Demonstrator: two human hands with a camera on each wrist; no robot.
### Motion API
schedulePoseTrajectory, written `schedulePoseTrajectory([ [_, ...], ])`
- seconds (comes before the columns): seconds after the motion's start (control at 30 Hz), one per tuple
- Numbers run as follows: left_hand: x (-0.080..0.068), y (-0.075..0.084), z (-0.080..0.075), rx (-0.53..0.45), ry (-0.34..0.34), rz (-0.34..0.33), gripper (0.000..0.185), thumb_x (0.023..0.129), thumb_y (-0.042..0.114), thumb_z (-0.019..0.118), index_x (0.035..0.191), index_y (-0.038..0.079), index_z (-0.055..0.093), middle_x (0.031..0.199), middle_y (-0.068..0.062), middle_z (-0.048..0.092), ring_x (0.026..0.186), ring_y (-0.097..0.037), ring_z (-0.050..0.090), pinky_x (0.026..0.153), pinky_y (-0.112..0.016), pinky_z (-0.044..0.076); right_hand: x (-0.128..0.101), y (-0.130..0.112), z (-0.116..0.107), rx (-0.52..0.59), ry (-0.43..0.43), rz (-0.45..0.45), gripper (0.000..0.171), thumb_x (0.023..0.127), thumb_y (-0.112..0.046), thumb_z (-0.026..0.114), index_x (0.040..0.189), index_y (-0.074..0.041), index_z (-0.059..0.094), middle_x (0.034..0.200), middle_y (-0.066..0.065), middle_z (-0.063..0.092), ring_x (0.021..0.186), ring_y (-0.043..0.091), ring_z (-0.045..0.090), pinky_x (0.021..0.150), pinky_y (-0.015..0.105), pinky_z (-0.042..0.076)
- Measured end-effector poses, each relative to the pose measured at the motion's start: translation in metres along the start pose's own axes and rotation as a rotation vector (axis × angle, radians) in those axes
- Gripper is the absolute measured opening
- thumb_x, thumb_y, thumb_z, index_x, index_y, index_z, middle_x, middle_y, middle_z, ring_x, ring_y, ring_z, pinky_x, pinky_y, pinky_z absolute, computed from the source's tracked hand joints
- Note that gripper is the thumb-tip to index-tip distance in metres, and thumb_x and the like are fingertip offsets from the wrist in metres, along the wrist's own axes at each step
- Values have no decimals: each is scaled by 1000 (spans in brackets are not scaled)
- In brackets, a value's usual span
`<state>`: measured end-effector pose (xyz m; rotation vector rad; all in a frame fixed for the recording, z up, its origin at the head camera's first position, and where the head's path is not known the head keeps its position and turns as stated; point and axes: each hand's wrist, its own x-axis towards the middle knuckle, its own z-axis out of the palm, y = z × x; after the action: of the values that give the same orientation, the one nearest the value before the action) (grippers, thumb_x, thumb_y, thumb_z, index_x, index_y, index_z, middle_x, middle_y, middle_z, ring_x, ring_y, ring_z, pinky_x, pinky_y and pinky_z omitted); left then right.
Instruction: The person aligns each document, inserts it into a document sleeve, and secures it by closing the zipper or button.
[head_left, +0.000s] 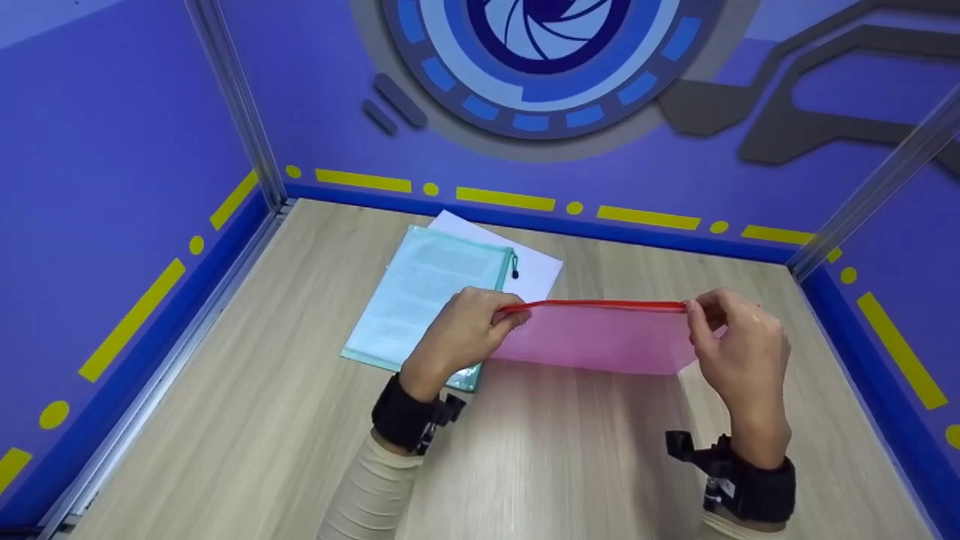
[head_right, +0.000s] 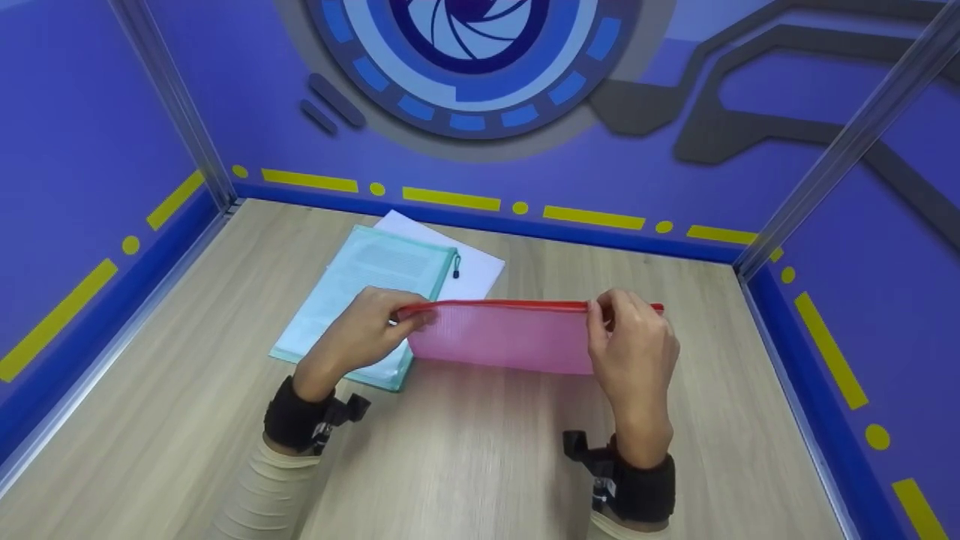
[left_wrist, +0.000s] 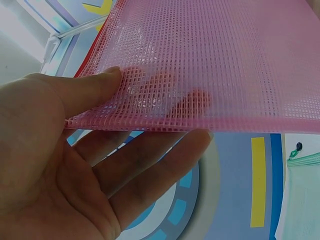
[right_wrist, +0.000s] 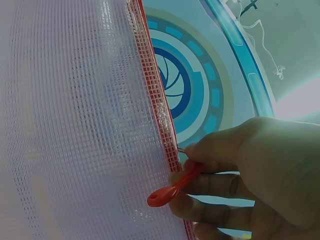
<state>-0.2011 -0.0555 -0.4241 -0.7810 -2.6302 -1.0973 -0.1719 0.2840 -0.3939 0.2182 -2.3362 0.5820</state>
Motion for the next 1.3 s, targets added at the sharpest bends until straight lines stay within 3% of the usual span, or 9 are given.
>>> schedulePoseTrajectory([
  [0.23, 1, -1, 0, 3, 5, 22, 22, 104, 29, 70, 106, 11, 82, 77, 4, 66, 66, -12, 52, 61, -25, 41, 0, 3, -2, -33, 24, 16, 13, 98, -13, 75, 94, -1, 73, 80, 14, 70, 70, 30, 65, 63, 19, 35],
  [0.73, 1, -1, 0, -4, -4, 7, 22, 104, 28, 70, 110, 10, 82, 82, 3, 70, 68, -13, 54, 61, -24, 43, 1, 4, -5, -48, 16, 69, 16, 99, -16, 75, 97, -1, 74, 82, 15, 72, 71, 30, 66, 65, 19, 37],
  [1.0, 0, -1, 0, -14, 2, 7, 20, 104, 25, 71, 111, 10, 82, 82, 3, 70, 68, -13, 54, 61, -25, 44, 0, 9, -12, -71, 2, 122, 19, 101, -19, 73, 100, 0, 74, 84, 17, 73, 71, 32, 67, 59, 17, 35],
  [1.3, 0, -4, 0, -17, 9, 20, 19, 104, 25, 71, 109, 10, 82, 79, 3, 68, 65, -12, 53, 61, -25, 43, 0, 15, -14, -61, 25, 106, 17, 101, -17, 73, 101, 1, 73, 83, 17, 73, 73, 34, 69, 60, 13, 33],
])
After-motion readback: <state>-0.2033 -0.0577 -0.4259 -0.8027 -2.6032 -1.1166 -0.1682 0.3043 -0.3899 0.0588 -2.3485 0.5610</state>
